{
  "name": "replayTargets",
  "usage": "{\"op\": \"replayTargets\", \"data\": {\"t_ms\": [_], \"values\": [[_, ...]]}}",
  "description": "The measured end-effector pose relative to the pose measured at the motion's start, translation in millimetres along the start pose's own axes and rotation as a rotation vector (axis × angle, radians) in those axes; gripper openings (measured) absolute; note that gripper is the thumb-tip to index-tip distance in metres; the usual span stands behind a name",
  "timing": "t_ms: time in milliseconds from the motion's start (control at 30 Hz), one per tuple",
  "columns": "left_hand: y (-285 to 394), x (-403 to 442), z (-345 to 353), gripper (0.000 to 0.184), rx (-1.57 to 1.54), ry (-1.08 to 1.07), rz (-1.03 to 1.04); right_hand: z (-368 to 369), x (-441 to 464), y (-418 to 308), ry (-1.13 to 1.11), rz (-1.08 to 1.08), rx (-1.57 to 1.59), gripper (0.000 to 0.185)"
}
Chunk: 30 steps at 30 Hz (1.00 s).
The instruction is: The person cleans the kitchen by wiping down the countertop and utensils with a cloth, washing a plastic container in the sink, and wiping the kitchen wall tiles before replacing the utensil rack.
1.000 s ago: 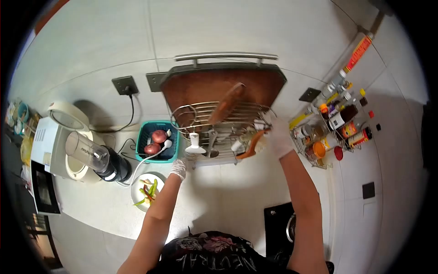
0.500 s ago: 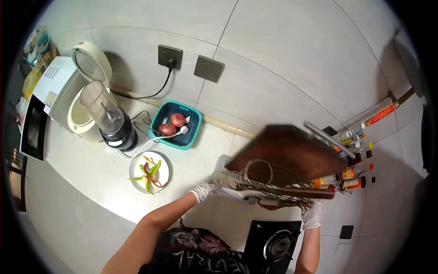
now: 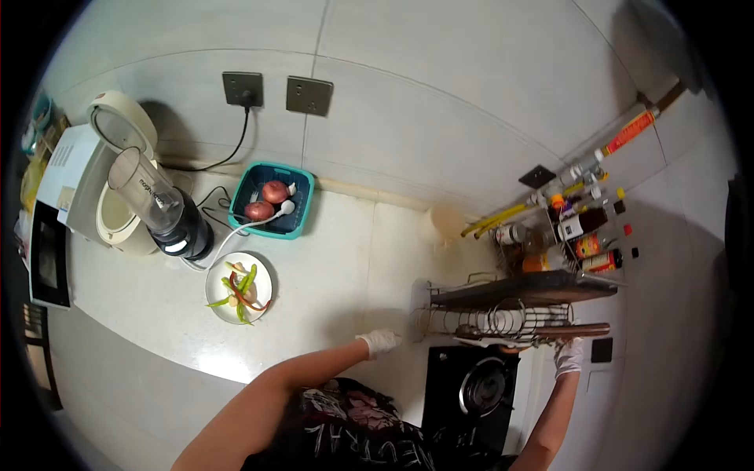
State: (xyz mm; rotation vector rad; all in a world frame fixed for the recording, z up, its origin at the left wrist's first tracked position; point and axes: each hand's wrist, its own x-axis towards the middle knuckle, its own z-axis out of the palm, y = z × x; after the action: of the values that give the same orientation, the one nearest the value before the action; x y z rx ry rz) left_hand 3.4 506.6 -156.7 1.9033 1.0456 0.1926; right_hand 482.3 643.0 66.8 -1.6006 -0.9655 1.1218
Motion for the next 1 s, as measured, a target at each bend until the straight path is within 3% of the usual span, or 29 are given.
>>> {"op": "replayTargets", "data": {"t_ms": [33, 100, 133, 167, 233, 267, 400, 433, 500, 533, 567, 667, 767, 900, 933, 1000], "values": [[5, -14, -6, 0.036, 0.172, -0.030, 0.030, -18, 2, 18, 0.056, -0.058, -0.078, 0.036], [5, -55, -17, 0.039, -0.572, 0.001, -0.248, 48, -85, -15, 0.232, 0.136, -0.175, 0.046], [3, -77, -12, 0.041, -0.975, 0.147, -0.248, 95, -129, -15, 0.213, 0.054, -0.218, 0.045], [0, -101, -7, 0.042, -1.374, 0.303, -0.245, 89, -134, 36, 0.134, -0.041, -0.322, 0.039], [-10, -150, -15, 0.045, -1.411, 0.408, -0.295, 95, -154, 120, 0.000, -0.257, -0.511, 0.028], [-10, -176, -19, 0.045, -1.436, 0.498, -0.320, 112, -167, 157, -0.088, -0.159, -0.719, 0.023], [-34, -246, -2, 0.047, -1.563, 0.714, -0.309, 286, -220, 160, -0.180, -0.125, -0.401, 0.025], [-36, -256, -2, 0.045, -1.538, 0.743, -0.338, 307, -207, 175, -0.334, -0.408, -0.588, 0.031], [-32, -275, -8, 0.041, -1.483, 0.799, -0.395, 364, -193, 195, -0.486, -0.708, -0.870, 0.046], [-25, -279, -10, 0.052, -1.449, 0.869, -0.382, 398, -192, 196, -0.482, -0.717, -0.971, 0.052], [-19, -282, -12, 0.043, -1.496, 0.922, -0.389, 414, -187, 200, -0.584, -0.797, -1.062, 0.054], [-22, -296, 2, 0.047, -1.521, 0.996, -0.394, 450, -165, 226, -0.790, -0.980, -1.152, 0.055], [-11, -308, 5, 0.052, -1.472, 1.015, -0.507, 469, -131, 243, -0.708, -1.236, -1.214, 0.050], [-25, -322, 20, 0.061, -1.494, 1.007, -0.637, 532, -18, 277, -0.159, -0.661, -1.325, 0.042], [-20, -320, 12, 0.062, -1.521, 1.050, -0.616, 555, 15, 274, -0.010, -0.592, -1.106, 0.040], [-27, -323, 13, 0.064, -1.582, 1.099, -0.580, 608, 65, 266, -0.085, -0.418, -1.055, 0.039]]}}
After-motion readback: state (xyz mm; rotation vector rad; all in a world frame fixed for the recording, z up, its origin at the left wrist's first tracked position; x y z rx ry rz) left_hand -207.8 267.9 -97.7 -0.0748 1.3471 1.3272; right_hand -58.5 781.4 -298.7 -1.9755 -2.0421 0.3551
